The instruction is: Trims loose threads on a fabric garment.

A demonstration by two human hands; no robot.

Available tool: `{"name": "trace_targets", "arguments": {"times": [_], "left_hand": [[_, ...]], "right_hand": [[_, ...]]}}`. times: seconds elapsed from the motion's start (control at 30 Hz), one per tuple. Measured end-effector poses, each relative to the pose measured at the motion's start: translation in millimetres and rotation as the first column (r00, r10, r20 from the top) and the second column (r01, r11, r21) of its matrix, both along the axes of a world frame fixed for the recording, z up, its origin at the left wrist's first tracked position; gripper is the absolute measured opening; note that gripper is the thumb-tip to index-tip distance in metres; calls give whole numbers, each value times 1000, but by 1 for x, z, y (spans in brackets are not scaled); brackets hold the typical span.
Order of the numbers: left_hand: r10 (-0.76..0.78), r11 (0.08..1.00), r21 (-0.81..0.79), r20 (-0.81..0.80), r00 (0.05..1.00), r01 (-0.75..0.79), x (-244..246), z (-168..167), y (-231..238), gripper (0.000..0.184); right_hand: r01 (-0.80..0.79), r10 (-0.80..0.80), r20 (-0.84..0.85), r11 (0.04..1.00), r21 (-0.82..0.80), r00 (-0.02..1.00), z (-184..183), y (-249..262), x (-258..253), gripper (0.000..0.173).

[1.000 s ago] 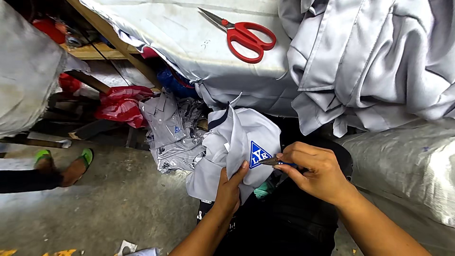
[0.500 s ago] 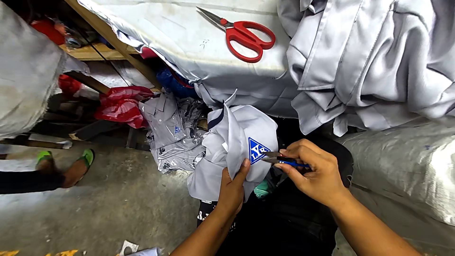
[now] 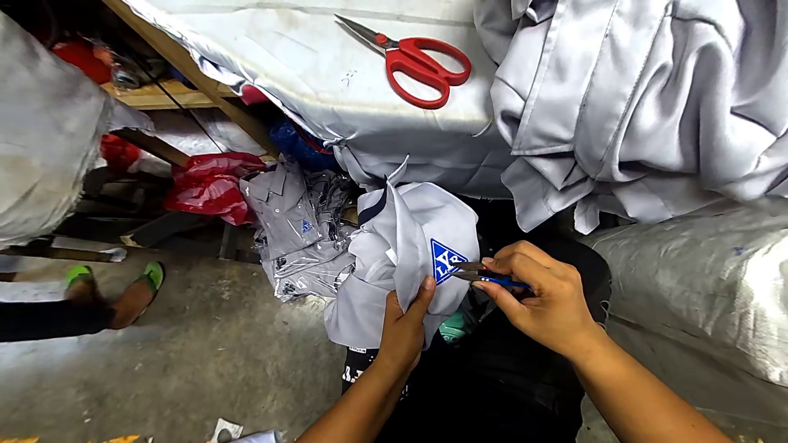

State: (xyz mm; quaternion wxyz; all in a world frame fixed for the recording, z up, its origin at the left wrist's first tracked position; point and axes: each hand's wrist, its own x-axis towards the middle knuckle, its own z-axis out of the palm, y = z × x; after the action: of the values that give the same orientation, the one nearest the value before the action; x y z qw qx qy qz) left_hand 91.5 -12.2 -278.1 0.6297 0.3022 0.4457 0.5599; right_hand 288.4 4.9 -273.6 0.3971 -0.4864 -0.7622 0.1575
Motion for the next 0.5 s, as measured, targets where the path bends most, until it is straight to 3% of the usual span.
{"name": "trace_targets", "arguments": {"times": [0.5], "left_hand": [[-11, 1000, 2, -14, 1000, 11, 0, 0, 1, 19]], "right_hand": [[6, -7, 37, 1000, 17, 999, 1, 0, 0, 23]]}}
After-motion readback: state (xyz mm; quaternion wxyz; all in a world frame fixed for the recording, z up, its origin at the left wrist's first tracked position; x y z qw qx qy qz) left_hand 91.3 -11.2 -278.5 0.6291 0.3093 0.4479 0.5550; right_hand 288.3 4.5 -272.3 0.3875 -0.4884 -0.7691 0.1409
